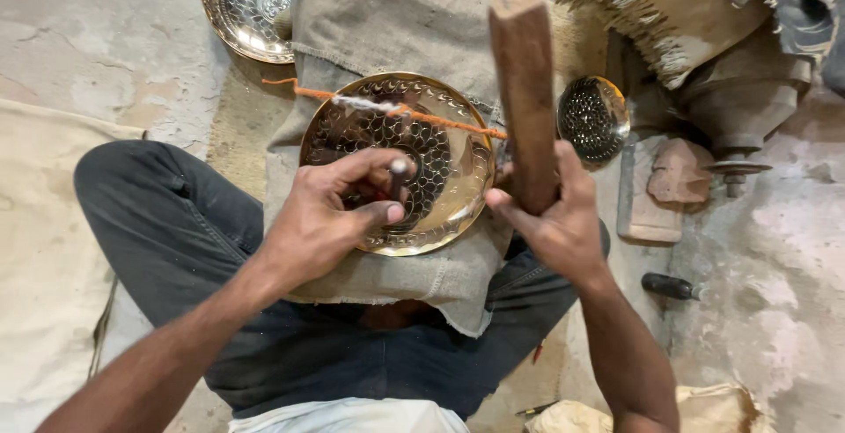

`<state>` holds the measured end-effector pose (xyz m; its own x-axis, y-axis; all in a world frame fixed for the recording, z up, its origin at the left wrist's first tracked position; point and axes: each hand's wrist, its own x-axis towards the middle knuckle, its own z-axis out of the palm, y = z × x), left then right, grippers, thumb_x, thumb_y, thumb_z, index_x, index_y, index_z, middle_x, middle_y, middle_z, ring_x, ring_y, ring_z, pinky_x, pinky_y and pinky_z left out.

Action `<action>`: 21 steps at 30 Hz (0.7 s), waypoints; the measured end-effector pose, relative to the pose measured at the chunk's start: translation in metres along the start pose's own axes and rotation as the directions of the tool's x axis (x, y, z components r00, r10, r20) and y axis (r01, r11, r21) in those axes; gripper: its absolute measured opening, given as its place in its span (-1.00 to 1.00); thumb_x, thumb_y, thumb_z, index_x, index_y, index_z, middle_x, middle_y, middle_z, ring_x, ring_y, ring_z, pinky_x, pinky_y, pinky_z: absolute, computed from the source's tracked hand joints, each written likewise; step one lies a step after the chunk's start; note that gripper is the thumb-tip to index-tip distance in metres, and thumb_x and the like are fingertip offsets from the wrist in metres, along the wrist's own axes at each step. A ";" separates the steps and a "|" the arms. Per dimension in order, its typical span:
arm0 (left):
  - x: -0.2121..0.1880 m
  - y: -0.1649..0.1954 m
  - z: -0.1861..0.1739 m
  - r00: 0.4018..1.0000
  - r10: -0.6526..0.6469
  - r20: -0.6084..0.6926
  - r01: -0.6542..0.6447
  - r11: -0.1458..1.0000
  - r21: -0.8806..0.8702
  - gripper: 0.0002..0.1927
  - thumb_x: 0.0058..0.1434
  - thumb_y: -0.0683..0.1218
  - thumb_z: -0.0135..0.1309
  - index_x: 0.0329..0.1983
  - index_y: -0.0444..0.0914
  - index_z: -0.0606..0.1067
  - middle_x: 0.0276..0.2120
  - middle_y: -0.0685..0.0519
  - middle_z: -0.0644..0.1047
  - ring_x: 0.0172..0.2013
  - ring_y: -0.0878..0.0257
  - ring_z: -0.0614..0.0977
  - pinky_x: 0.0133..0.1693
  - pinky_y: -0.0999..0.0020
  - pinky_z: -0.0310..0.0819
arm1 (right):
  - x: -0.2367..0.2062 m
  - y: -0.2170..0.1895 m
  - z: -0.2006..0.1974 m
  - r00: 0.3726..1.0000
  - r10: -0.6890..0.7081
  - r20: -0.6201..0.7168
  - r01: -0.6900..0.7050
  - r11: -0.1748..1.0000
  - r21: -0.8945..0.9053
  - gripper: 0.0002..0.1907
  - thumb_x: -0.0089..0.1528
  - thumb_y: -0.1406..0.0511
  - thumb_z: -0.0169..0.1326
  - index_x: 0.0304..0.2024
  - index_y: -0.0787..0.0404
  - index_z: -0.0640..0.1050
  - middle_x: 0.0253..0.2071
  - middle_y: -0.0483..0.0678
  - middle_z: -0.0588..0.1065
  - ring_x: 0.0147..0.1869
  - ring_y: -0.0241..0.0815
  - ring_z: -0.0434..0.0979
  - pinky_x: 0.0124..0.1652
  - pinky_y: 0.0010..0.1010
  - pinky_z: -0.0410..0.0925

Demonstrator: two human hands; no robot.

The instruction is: The person sits cross-legged on the floor with a brass plate resting on a cloth pad over their lap. They hold a small punch against the plate's surface with one hand and strike it repeatedly with a wooden mallet held in the other hand, working across the plate to emboss a decorative pattern, repositioning the punch between strikes.

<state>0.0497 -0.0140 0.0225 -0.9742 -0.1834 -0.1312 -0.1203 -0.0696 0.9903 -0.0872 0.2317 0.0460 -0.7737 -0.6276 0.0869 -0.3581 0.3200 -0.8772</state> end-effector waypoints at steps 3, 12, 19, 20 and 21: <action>0.000 0.004 -0.005 0.999 0.039 0.025 -0.042 0.990 0.137 -0.62 0.10 -0.24 0.30 0.02 -0.26 0.59 -0.29 0.04 0.70 -0.27 0.36 0.66 -0.19 0.40 0.61 | 0.000 0.008 0.012 0.996 0.079 0.030 -0.078 0.997 -0.025 -0.59 0.19 0.38 0.32 0.02 0.28 0.43 -0.28 -0.06 0.49 -0.24 -0.31 0.49 -0.22 -0.44 0.43; 0.016 0.015 0.002 0.957 -0.100 0.272 0.002 0.941 0.340 -0.48 0.03 -0.24 0.26 0.12 -0.15 0.57 -0.27 -0.05 0.72 -0.28 0.21 0.75 -0.18 0.32 0.63 | -0.062 0.012 0.001 0.946 0.316 0.075 -0.319 0.947 0.043 -0.39 0.06 0.36 0.40 0.07 0.28 0.36 -0.32 -0.12 0.43 -0.30 -0.34 0.48 -0.27 -0.47 0.42; 0.031 0.005 0.003 0.899 0.009 0.438 -0.195 0.904 0.382 -0.48 0.05 -0.25 0.28 0.14 -0.25 0.54 -0.22 -0.11 0.70 -0.21 0.17 0.76 -0.13 0.25 0.64 | -0.122 0.028 0.005 0.887 0.445 0.121 -0.459 0.826 0.327 -0.38 0.15 0.34 0.22 0.19 0.17 0.24 -0.34 -0.04 0.48 -0.42 -0.26 0.52 -0.42 -0.40 0.45; 0.032 0.004 0.002 0.898 0.024 0.439 -0.211 0.899 0.384 -0.47 0.03 -0.25 0.28 0.13 -0.26 0.54 -0.22 -0.11 0.70 -0.21 0.16 0.76 -0.13 0.25 0.64 | -0.128 0.028 0.006 0.894 0.432 0.116 -0.446 0.844 0.297 -0.34 0.15 0.34 0.22 0.25 0.18 0.25 -0.34 -0.03 0.47 -0.43 -0.26 0.48 -0.43 -0.41 0.41; 0.033 0.002 0.002 0.897 0.036 0.441 -0.225 0.895 0.385 -0.47 0.02 -0.25 0.28 0.13 -0.28 0.53 -0.22 -0.12 0.70 -0.21 0.16 0.76 -0.13 0.25 0.64 | -0.132 0.029 0.008 0.900 0.421 0.112 -0.435 0.860 0.267 -0.30 0.15 0.33 0.22 0.31 0.19 0.26 -0.33 -0.01 0.46 -0.43 -0.27 0.45 -0.44 -0.42 0.37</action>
<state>0.0171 -0.0187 0.0202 -0.9622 0.2654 -0.0619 0.0382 0.3563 0.9336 0.0086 0.3184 0.0056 -0.7884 -0.5100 -0.3440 0.1685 0.3588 -0.9181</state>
